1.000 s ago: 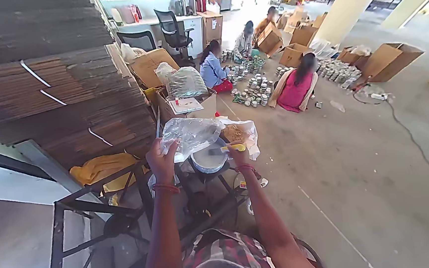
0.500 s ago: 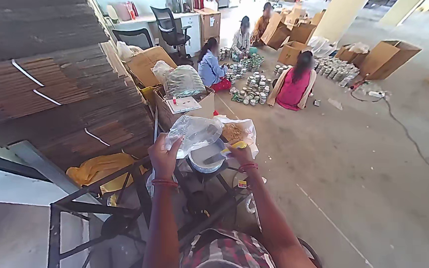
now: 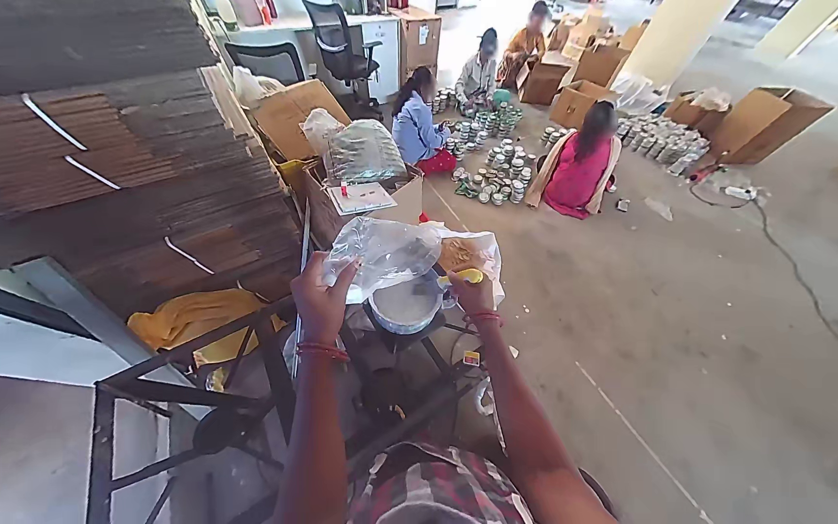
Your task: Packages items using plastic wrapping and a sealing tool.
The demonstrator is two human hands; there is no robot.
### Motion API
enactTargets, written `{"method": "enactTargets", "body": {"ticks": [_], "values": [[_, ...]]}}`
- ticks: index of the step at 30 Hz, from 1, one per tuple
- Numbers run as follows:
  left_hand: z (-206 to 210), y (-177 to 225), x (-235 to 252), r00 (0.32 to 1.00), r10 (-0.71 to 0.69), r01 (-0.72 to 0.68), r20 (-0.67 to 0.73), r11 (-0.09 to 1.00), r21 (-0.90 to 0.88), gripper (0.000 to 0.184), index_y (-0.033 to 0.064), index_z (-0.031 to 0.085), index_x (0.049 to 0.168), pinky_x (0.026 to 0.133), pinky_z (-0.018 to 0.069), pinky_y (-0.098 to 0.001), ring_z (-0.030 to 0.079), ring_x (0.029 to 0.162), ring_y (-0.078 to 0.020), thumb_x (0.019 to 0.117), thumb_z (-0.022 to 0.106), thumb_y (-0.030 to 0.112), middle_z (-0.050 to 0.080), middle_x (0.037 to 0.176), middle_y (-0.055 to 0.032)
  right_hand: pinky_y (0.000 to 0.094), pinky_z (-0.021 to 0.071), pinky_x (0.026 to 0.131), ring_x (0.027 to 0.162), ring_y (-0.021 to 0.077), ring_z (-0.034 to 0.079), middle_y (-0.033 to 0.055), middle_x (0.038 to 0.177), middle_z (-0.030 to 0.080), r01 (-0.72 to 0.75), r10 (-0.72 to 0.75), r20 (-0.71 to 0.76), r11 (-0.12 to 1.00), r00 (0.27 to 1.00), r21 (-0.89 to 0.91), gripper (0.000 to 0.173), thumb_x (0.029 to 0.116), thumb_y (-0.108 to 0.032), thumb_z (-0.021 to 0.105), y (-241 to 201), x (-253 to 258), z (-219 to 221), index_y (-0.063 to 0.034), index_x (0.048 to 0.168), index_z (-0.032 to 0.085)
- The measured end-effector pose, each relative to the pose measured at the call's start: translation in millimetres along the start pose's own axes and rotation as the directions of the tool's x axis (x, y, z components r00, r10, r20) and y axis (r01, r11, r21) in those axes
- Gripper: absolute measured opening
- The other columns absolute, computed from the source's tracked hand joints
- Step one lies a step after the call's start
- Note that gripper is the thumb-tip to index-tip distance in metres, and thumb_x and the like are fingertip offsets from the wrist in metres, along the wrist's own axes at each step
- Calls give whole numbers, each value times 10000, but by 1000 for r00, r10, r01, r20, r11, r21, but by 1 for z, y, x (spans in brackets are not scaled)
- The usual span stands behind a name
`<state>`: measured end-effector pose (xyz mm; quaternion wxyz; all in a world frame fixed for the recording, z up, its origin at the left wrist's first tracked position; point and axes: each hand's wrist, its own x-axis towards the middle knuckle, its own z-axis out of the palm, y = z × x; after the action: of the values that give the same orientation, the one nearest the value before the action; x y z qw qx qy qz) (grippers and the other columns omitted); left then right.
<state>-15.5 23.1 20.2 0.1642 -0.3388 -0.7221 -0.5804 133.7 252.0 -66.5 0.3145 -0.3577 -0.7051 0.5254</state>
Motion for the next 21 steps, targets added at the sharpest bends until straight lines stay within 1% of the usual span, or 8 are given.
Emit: {"method": "enactTargets", "body": {"ticks": [3,5,8,11,12,16,18,21], "values": [[1,0,2,1000,6,-6,9,1000,11,296,-3,693,1074,809,565,-295,692,845,-80,909,785,225,723,923,-102,381,624,721,751,185,715,115,935,730,-8,5,151,1000,989,21,185,944,-135,733,-1,-4,9,-14,1080,699],[1,0,3,1000,9,-10,10,1000,27,315,-7,691,1073,801,565,-314,694,838,-94,902,795,237,724,916,-109,348,636,691,718,171,724,110,913,736,-47,41,223,999,974,22,165,943,-110,735,-8,-9,2,-4,1063,695],[1,0,3,1000,13,-13,16,1000,27,317,-5,695,1087,800,568,-320,697,842,-104,910,787,241,725,925,-113,342,628,682,685,152,708,94,880,734,-48,45,127,999,991,23,172,943,-119,736,-8,-7,-11,-3,1064,695],[1,1,2,1000,5,-6,26,1000,27,307,4,690,1087,825,569,-370,704,872,-138,922,775,248,727,950,-125,354,599,679,683,147,679,91,850,719,21,-20,-6,998,1000,60,156,942,-116,722,4,-3,1,-4,1049,699],[2,0,2,1000,3,-4,26,999,33,306,14,686,1086,822,569,-372,703,871,-138,927,771,262,724,948,-121,358,600,674,691,156,682,102,866,721,23,-23,2,996,1000,91,160,938,-104,721,7,-4,7,1,1056,698],[0,-1,3,999,-11,10,32,999,40,328,16,683,1099,810,566,-372,701,854,-138,934,762,288,723,937,-121,341,633,698,737,163,718,105,932,731,-61,39,196,992,980,109,140,934,-56,724,-5,-18,3,7,1053,690],[-2,0,3,999,-10,9,30,999,44,320,10,683,1098,804,567,-377,701,849,-149,935,762,274,721,936,-132,350,628,679,695,160,709,97,889,732,-33,26,160,999,987,42,159,932,-103,739,-7,-20,-9,-12,1057,700],[-2,1,1,999,-15,13,28,998,57,308,23,682,1099,794,564,-374,697,846,-148,935,764,270,716,935,-124,433,585,668,683,194,675,98,867,718,45,-44,18,998,999,-44,201,940,-213,744,1,-17,-10,-74,1080,707]]}}
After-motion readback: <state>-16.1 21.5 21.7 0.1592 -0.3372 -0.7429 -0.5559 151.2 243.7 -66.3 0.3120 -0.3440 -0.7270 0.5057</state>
